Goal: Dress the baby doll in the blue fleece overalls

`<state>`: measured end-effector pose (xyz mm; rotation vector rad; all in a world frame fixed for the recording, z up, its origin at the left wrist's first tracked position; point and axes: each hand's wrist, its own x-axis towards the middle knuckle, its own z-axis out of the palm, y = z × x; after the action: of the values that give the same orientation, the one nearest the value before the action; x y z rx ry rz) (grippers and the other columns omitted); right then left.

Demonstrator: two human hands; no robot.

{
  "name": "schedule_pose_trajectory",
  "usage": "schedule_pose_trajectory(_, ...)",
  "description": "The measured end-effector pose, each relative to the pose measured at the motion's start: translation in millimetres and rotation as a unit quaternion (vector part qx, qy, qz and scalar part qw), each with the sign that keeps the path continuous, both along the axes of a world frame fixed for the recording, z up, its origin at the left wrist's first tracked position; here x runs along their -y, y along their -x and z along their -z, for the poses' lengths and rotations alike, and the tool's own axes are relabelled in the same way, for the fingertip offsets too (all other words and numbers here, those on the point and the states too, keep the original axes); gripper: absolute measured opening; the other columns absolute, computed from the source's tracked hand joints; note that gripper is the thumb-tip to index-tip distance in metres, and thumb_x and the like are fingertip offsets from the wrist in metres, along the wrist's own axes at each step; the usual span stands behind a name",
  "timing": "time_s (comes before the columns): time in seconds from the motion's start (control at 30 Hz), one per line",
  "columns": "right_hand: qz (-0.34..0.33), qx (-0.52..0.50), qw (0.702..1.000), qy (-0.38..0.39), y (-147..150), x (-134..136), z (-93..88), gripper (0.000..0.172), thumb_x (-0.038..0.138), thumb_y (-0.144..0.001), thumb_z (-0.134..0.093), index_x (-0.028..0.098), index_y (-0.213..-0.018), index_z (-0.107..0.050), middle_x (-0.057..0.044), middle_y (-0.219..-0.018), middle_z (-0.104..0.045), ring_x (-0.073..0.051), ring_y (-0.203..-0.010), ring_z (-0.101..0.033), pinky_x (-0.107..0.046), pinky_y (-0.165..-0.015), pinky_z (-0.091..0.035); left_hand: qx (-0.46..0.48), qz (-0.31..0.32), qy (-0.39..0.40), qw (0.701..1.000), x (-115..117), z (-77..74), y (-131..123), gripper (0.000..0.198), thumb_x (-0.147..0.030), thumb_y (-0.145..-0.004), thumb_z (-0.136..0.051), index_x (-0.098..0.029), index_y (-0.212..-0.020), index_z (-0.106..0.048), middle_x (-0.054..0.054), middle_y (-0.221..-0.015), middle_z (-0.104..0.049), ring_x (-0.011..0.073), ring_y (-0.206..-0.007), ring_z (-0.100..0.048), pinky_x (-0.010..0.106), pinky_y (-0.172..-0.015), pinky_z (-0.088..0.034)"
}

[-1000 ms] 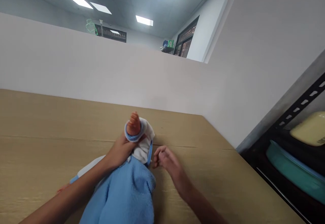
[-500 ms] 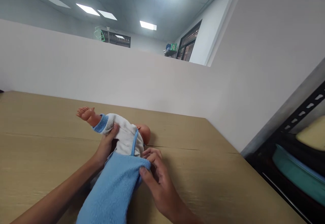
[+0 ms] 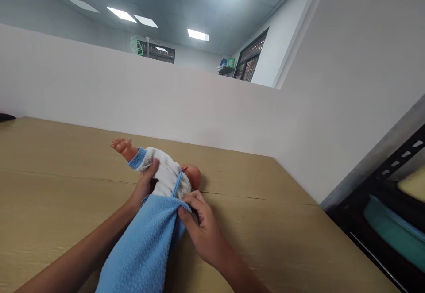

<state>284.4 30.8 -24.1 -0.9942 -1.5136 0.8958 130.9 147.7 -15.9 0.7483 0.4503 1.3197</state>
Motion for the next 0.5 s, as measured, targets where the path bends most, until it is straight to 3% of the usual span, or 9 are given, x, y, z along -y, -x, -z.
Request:
schedule_pose_trajectory(0.07, 0.001, -0.012, 1.000, -0.025, 3, 0, 0.8, 0.029, 0.048, -0.103, -0.061, 0.021, -0.095, -0.069, -0.004, -0.104, -0.059, -0.020, -0.102, -0.059, -0.031, -0.094, -0.045, 0.010, 0.003, -0.003, 1.000, 1, -0.1, -1, 0.063, -0.049, -0.070, -0.100, -0.021, -0.116, -0.067, 0.005, -0.106, -0.079, 0.0324, -0.108, -0.077, 0.038, -0.094, -0.065)
schedule_pose_trajectory(0.17, 0.001, -0.036, 0.999, -0.013, 6, -2, 1.5, 0.026, 0.047, -0.106, -0.055, 0.023, -0.100, -0.065, 0.001, -0.090, -0.060, -0.016, -0.088, -0.056, -0.027, -0.084, -0.044, 0.032, 0.029, 0.027, 0.999, 2, 0.5, -2, 0.066, -0.049, -0.065, -0.102, -0.020, -0.113, -0.069, 0.008, -0.107, -0.080, 0.0360, -0.112, -0.075, 0.040, -0.099, -0.064)
schedule_pose_trajectory(0.33, 0.023, -0.012, 1.000, -0.016, 11, -13, -14.9, 0.024, 0.044, -0.108, -0.049, 0.024, -0.107, -0.063, -0.001, -0.108, -0.066, -0.018, -0.105, -0.061, -0.029, -0.097, -0.045, 0.077, 0.048, 0.079, 0.993, 2, 4.5, -2, 0.056, -0.043, -0.062, -0.100, -0.019, -0.104, -0.071, 0.008, -0.104, -0.081, 0.0410, -0.116, -0.072, 0.046, -0.102, -0.064)
schedule_pose_trajectory(0.5, 0.079, 0.095, 0.992, 0.009, 28, -24, -34.3, 0.026, 0.045, -0.096, -0.066, 0.023, -0.085, -0.058, 0.006, -0.070, -0.055, -0.013, -0.066, -0.053, -0.027, -0.064, -0.037, 0.097, -0.014, 0.074, 0.992, -5, 4.6, 1, 0.034, -0.034, -0.070, -0.092, -0.018, -0.090, -0.070, 0.005, -0.095, -0.080, 0.0372, -0.106, -0.074, 0.042, -0.093, -0.066)
